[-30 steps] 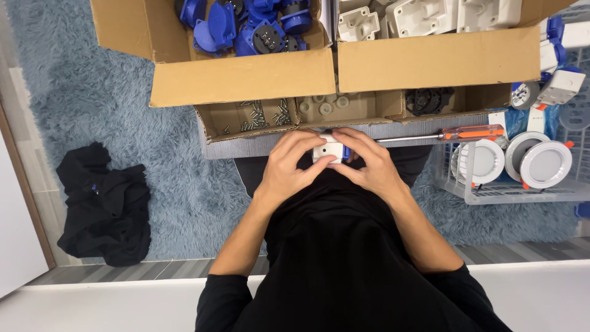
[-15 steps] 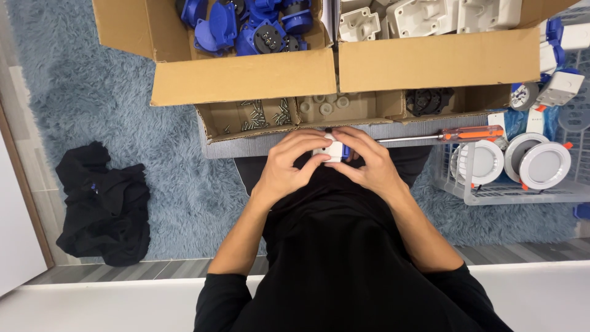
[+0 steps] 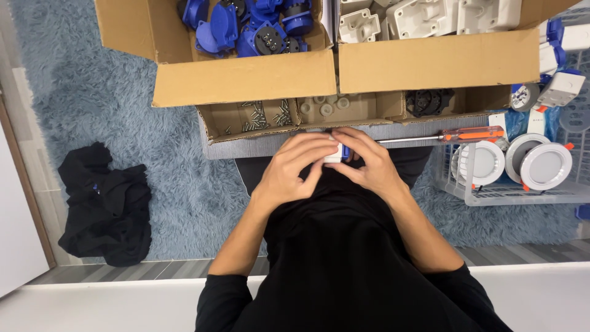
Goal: Assembling electrical sockets using a screwdriver
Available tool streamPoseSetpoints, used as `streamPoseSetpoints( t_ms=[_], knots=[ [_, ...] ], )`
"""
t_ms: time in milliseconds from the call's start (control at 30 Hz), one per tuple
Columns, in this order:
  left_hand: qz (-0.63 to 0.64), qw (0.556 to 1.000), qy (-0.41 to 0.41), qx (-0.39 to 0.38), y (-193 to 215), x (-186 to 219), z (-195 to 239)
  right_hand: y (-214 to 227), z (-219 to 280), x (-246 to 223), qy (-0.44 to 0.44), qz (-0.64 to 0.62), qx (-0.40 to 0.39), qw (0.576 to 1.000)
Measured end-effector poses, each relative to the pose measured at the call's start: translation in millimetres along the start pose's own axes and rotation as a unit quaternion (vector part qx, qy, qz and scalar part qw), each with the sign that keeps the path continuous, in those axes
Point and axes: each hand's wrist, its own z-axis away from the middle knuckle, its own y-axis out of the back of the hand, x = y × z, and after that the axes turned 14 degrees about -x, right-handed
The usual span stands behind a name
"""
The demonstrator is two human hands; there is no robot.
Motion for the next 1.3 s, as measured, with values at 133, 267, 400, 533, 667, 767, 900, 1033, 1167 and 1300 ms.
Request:
streamPoseSetpoints(
  t_ms=[133, 267, 400, 533, 667, 767, 900, 1033, 1167, 1300],
  knots=[
    [0.007, 1.000, 0.000, -0.006, 5.2, -11.1, 4.4, -0.9, 1.5, 3.1, 0.007, 0.005, 0.001, 1.000],
    [-0.022, 1.000, 0.008, 0.015, -3.3, -22.3, 11.0, -1.6, 4.6, 5.2, 0.003, -0.001, 0.000, 1.000],
    [-0.058, 0.998, 0.004, 0.029, -15.4, -32.2, 13.9, -3.2, 7.1, 9.3, -0.014, 0.011, -0.004, 1.000],
    [-0.040, 0.999, -0.009, 0.010, -3.4, -13.7, 2.6, -3.0, 5.9, 9.6, -0.007, 0.019, 0.000, 1.000],
    [-0.049, 0.999, -0.019, -0.004, 2.6, -9.1, -0.2, -2.2, 5.5, 6.9, 0.006, 0.022, 0.005, 1.000],
    [-0.043, 0.998, -0.049, 0.002, 6.4, 0.9, -9.4, -5.8, 11.6, 21.8, 0.014, 0.032, 0.001, 0.999],
    [-0.091, 0.990, -0.100, 0.031, 8.1, 2.3, -24.4, -10.4, 23.3, 38.7, 0.010, 0.062, 0.002, 0.998],
    [-0.167, 0.977, -0.118, 0.065, 6.4, 8.0, -44.2, -10.3, 27.8, 46.6, 0.006, 0.079, 0.002, 0.997],
    [-0.001, 0.990, -0.140, 0.032, -57.4, 31.3, -37.7, -7.6, 38.5, 60.4, -0.008, 0.070, -0.023, 0.997],
    [0.324, 0.845, -0.169, -0.390, -104.5, 67.4, -37.7, 7.4, 14.7, 21.1, -0.056, 0.038, -0.106, 0.992]
  ],
)
